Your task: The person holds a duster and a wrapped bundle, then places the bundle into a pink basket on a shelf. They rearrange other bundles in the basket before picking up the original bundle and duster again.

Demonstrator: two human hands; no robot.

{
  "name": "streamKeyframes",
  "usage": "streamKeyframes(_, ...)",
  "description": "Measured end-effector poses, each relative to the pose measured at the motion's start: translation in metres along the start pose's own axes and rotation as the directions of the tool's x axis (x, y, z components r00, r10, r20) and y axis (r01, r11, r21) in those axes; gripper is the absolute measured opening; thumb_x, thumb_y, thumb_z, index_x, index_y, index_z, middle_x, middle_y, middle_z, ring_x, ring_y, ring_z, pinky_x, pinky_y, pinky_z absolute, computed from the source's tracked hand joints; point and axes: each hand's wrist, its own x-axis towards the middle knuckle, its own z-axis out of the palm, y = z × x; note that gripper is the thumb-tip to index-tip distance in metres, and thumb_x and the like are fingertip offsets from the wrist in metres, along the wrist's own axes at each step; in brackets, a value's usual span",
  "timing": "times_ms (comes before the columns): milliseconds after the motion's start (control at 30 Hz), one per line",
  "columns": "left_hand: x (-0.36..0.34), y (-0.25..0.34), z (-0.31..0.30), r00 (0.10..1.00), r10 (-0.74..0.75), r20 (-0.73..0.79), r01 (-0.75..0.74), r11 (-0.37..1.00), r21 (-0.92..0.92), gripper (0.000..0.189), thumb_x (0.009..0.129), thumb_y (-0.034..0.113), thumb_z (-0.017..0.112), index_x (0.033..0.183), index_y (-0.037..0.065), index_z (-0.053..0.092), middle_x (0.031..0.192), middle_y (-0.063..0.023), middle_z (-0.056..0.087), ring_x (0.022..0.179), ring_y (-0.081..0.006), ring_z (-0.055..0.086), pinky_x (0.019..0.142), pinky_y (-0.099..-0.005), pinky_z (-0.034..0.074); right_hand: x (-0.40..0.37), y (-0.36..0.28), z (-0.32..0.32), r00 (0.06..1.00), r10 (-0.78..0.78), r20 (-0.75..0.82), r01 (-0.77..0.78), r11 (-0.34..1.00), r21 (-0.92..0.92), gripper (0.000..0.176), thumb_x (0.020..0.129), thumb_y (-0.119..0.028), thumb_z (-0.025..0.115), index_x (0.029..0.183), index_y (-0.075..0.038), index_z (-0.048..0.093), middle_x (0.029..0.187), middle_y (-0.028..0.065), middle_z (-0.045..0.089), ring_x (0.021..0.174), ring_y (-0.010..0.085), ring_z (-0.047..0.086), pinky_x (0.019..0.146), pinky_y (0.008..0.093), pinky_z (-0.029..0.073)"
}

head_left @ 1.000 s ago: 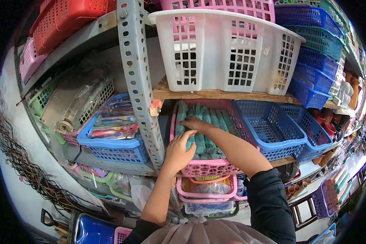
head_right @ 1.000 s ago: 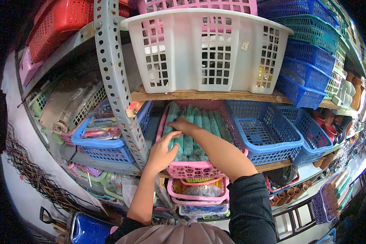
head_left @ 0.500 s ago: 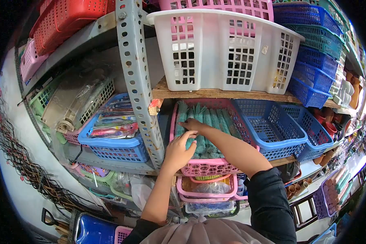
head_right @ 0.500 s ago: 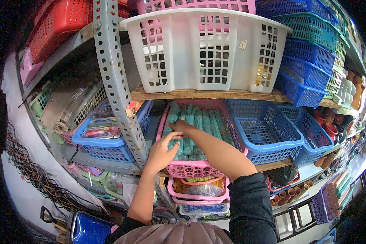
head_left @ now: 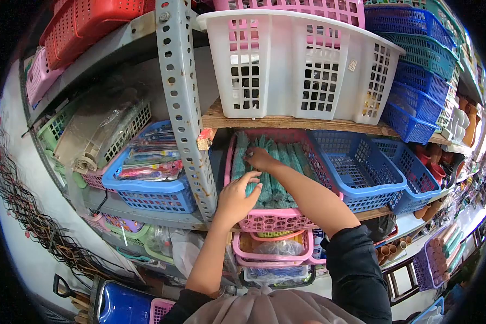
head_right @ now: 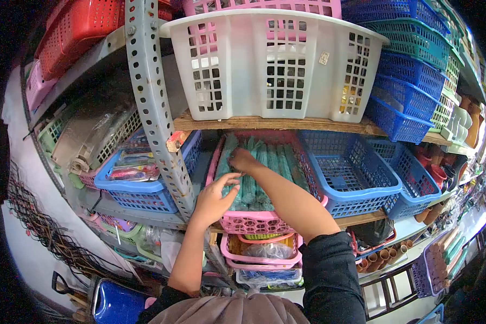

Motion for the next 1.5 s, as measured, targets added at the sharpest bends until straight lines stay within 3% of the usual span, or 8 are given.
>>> streamKeyframes(200,-0.001,0.001,0.000,1.000,-0.002,-0.012,0.002,1.000,-0.017,0.035,0.089,0.023,0.057,0.122,0.013,0.056,0.108,-0.0075,0.067,0.097,-0.0274,0.064,0.083,-0.0356,0.048,-0.003,-0.005,-0.001,1.000,-0.002,-0.015,0.002,1.000,-0.005,0.051,0.079,-0.025,0.066,0.120,0.004,0.055,0.089,0.0231,0.067,0.063,0.0297,0.068,0.061,0.0382,0.057)
streamKeyframes(633,-0.001,0.000,0.004,0.995,0.037,-0.093,-0.041,0.999,-0.036,0.032,0.087,0.022,0.059,0.117,0.011,0.057,0.102,-0.0087,0.068,0.092,-0.0301,0.064,0.080,-0.0371,0.049,0.000,-0.004,-0.003,0.996,0.080,0.033,-0.079,0.996,-0.030,0.051,0.079,-0.021,0.068,0.120,0.005,0.054,0.092,0.0238,0.066,0.064,0.0290,0.069,0.052,0.0375,0.058)
streamKeyframes(1000,0.000,0.001,0.002,0.999,-0.008,-0.039,0.006,0.999,-0.044,0.035,0.089,0.022,0.058,0.122,0.012,0.056,0.105,-0.0090,0.067,0.101,-0.0249,0.063,0.087,-0.0356,0.046,0.006,0.001,-0.007,0.988,0.135,0.073,-0.137,0.990,0.022,0.030,0.088,-0.022,0.057,0.107,0.001,0.059,0.087,0.0194,0.066,0.056,0.0290,0.067,0.044,0.0387,0.055)
streamKeyframes(1133,0.001,0.001,0.004,0.995,0.031,-0.094,-0.035,0.998,-0.050,0.031,0.086,0.021,0.060,0.115,0.009,0.058,0.099,-0.0110,0.068,0.093,-0.0291,0.065,0.080,-0.0366,0.049,0.000,-0.008,-0.014,0.988,0.137,0.075,-0.133,0.990,-0.046,0.032,0.088,-0.024,0.056,0.110,-0.001,0.058,0.098,0.0211,0.065,0.074,0.0334,0.069,0.058,0.0445,0.057)
streamKeyframes(1200,0.000,0.000,0.005,0.995,0.020,-0.101,-0.027,0.998,-0.064,0.031,0.086,0.022,0.060,0.115,0.009,0.059,0.100,-0.0110,0.068,0.094,-0.0279,0.065,0.080,-0.0365,0.049,-0.004,-0.010,-0.015,0.966,-0.156,-0.206,0.040,0.877,-0.478,0.036,0.087,-0.026,0.055,0.115,-0.003,0.057,0.111,0.0226,0.062,0.099,0.0372,0.062,0.080,0.0481,0.053)
streamKeyframes(1300,0.001,-0.003,0.006,0.995,0.038,-0.091,-0.043,0.998,-0.055,0.031,0.087,0.022,0.060,0.115,0.010,0.059,0.100,-0.0109,0.068,0.096,-0.0269,0.064,0.081,-0.0364,0.049,0.001,-0.015,-0.027,0.920,-0.303,-0.247,0.159,0.867,-0.472,0.040,0.085,-0.028,0.055,0.118,-0.006,0.057,0.118,0.0221,0.058,0.114,0.0370,0.053,0.094,0.0466,0.045)
streamKeyframes(1400,0.000,0.003,0.001,1.000,0.012,-0.029,-0.012,0.999,-0.033,0.032,0.091,0.020,0.057,0.119,0.007,0.056,0.106,-0.0108,0.067,0.102,-0.0209,0.062,0.088,-0.0322,0.045,-0.053,-0.063,-0.052,0.984,-0.168,-0.064,0.112,0.850,-0.516,0.038,0.084,-0.029,0.057,0.115,-0.006,0.058,0.116,0.0204,0.060,0.106,0.0362,0.058,0.088,0.0464,0.048)
streamKeyframes(1500,0.000,-0.008,0.009,0.993,0.083,-0.089,-0.088,0.994,-0.059,0.033,0.088,0.018,0.061,0.118,0.006,0.056,0.106,-0.0131,0.066,0.101,-0.0257,0.063,0.087,-0.0353,0.047,-0.118,-0.067,-0.071,0.938,-0.337,0.084,0.329,0.786,-0.523,0.033,0.083,-0.030,0.060,0.106,-0.006,0.061,0.110,0.0177,0.062,0.091,0.0372,0.062,0.078,0.0471,0.050)
